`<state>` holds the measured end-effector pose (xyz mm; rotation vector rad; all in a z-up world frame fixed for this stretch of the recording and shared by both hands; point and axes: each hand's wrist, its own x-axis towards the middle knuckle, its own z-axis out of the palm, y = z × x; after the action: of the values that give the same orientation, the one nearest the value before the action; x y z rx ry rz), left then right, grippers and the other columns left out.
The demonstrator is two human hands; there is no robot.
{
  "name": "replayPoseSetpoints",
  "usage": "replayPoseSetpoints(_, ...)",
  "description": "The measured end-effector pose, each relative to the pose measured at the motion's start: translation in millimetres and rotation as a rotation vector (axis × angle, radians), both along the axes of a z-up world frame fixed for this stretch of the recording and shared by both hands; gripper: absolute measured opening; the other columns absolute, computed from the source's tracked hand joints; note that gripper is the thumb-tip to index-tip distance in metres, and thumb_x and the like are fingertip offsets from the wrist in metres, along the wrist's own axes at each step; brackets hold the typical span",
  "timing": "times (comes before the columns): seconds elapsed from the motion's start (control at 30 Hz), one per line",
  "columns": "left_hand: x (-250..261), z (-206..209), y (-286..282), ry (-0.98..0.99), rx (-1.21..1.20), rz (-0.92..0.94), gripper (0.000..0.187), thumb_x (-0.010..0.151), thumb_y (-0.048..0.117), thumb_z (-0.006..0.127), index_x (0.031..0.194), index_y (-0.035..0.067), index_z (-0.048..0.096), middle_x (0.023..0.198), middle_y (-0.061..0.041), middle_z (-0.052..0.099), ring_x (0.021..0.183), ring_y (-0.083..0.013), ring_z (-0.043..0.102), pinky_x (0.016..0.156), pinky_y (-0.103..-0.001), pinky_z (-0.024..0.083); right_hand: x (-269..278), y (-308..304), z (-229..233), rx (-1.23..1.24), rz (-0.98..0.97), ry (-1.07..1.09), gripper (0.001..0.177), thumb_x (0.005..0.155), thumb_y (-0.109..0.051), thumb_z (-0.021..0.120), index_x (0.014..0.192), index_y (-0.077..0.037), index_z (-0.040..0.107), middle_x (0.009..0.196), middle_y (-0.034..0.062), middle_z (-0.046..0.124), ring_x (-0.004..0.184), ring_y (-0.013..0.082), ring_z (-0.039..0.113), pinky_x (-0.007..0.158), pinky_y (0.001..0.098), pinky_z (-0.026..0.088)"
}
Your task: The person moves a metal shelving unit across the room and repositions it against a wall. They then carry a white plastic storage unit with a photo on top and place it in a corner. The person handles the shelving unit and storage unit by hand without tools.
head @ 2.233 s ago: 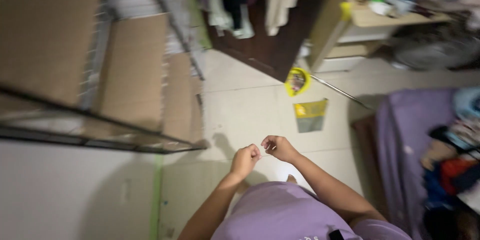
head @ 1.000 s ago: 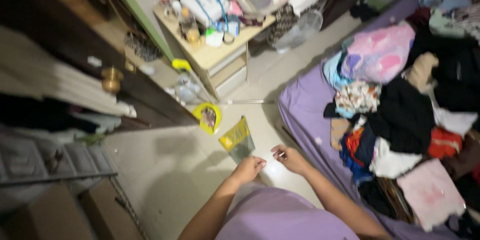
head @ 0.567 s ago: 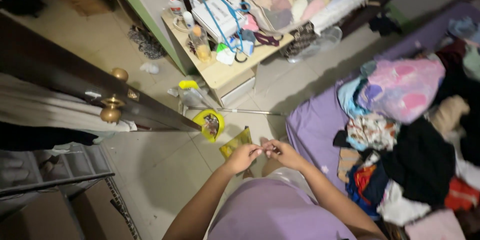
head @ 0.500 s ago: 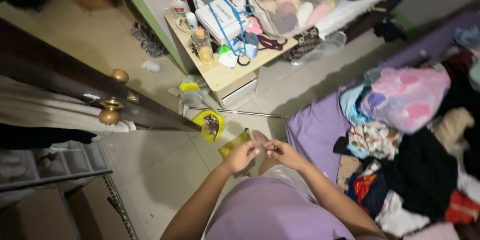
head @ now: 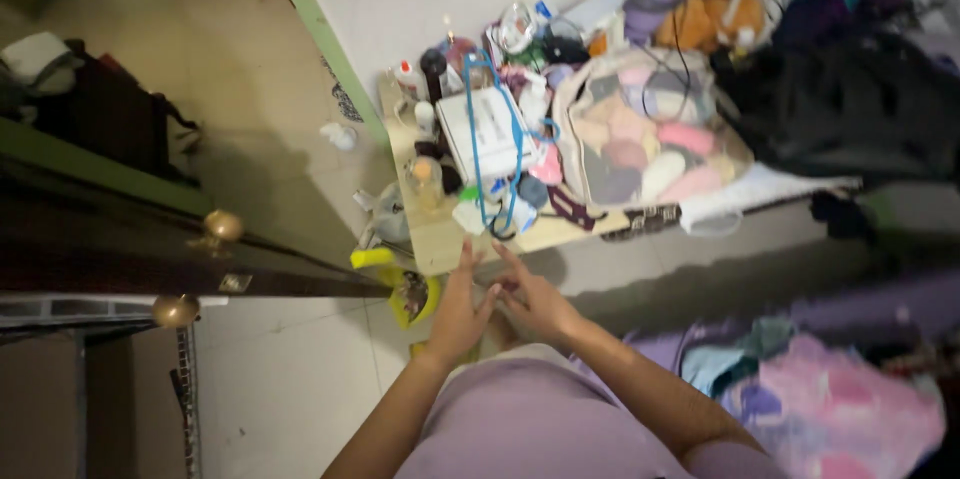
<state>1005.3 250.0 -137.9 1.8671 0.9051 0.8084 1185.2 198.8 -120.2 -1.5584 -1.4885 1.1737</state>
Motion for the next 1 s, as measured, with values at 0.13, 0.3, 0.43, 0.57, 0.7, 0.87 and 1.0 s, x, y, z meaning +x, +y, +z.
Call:
replayPoseSetpoints(0.13,37.8,21.7,31.5,0.056,0.265,0.090,0.081,0.099,0.021,0.068,0.163,0.007,0.019,0.155,-0.025,0.048,0.139,-0.0407,0.050,0.116,-0.043,0.040,27.7,30.0,6.4,0.174,0.087,-0.007,0.080,0.096,-0.004,0.057,0.164,-0.013,0.016,0.112,0.0176,0.076,0.104,0.0333,0.073,0.096,0.0399,0.052)
replayPoseSetpoints(0.3,53.9,21.0,43.3,0.138,0.095,0.180,0.079,0.096,0.015,0.071,0.160,0.011,0.026,0.161,-0.029,0.035,0.146,-0.0440,0.041,0.115,-0.045,0.038,47.8,52.0,-11.8,-0.073,0.120,0.081,0.087,0.095,-0.008,0.057,0.164,-0.013,0.005,0.105,0.0137,0.074,0.096,0.0287,0.073,0.090,0.0366,0.056)
replayPoseSetpoints(0.43,55.5,15.5,54.3,0.093,-0.115,0.186,0.092,0.095,0.017,0.066,0.160,-0.005,0.004,0.154,-0.015,0.050,0.140,-0.0375,0.046,0.113,-0.044,0.037,58.8,64.3,-20.0,-0.055,0.188,0.118,0.085,0.096,-0.008,0.060,0.163,-0.010,0.008,0.105,0.0124,0.074,0.098,0.0271,0.072,0.093,0.0368,0.054)
replayPoseSetpoints(0.57,58.4,8.4,56.2,0.138,-0.132,0.227,0.086,0.095,0.017,0.066,0.160,-0.003,0.012,0.150,-0.014,0.054,0.136,-0.0364,0.050,0.111,-0.043,0.040,71.3,75.6,-17.1,-0.094,0.231,0.113,0.079,0.097,-0.008,0.060,0.162,-0.009,0.015,0.104,0.0112,0.075,0.099,0.0250,0.073,0.094,0.0357,0.054)
replayPoseSetpoints(0.7,65.5,5.7,60.5,0.127,-0.078,0.268,0.064,0.097,0.015,0.066,0.153,0.002,0.038,0.141,-0.016,0.060,0.132,-0.0369,0.055,0.108,-0.043,0.044,71.8,95.4,-9.1,-0.139,0.265,0.075,0.069,0.097,-0.010,0.059,0.159,-0.012,0.030,0.099,0.0110,0.074,0.095,0.0238,0.073,0.089,0.0355,0.055)
replayPoseSetpoints(0.87,66.7,11.4,75.3,0.156,-0.031,0.278,0.043,0.097,0.014,0.066,0.138,0.004,0.059,0.131,-0.018,0.062,0.124,-0.0366,0.058,0.105,-0.042,0.047,69.9,111.9,-9.9,0.034,0.201,0.016,0.040,0.097,-0.010,0.063,0.136,-0.011,0.057,0.100,0.0093,0.074,0.089,0.0223,0.072,0.079,0.0346,0.056)
replayPoseSetpoints(1.0,71.4,22.4,87.4,0.152,-0.064,0.251,0.037,0.096,0.014,0.066,0.132,0.006,0.063,0.129,-0.016,0.065,0.122,-0.0348,0.060,0.104,-0.041,0.048,84.9,132.0,-9.4,0.141,-0.005,-0.024,0.016,0.093,-0.007,0.065,0.108,-0.008,0.072,0.096,0.0080,0.074,0.085,0.0195,0.072,0.069,0.0317,0.056)
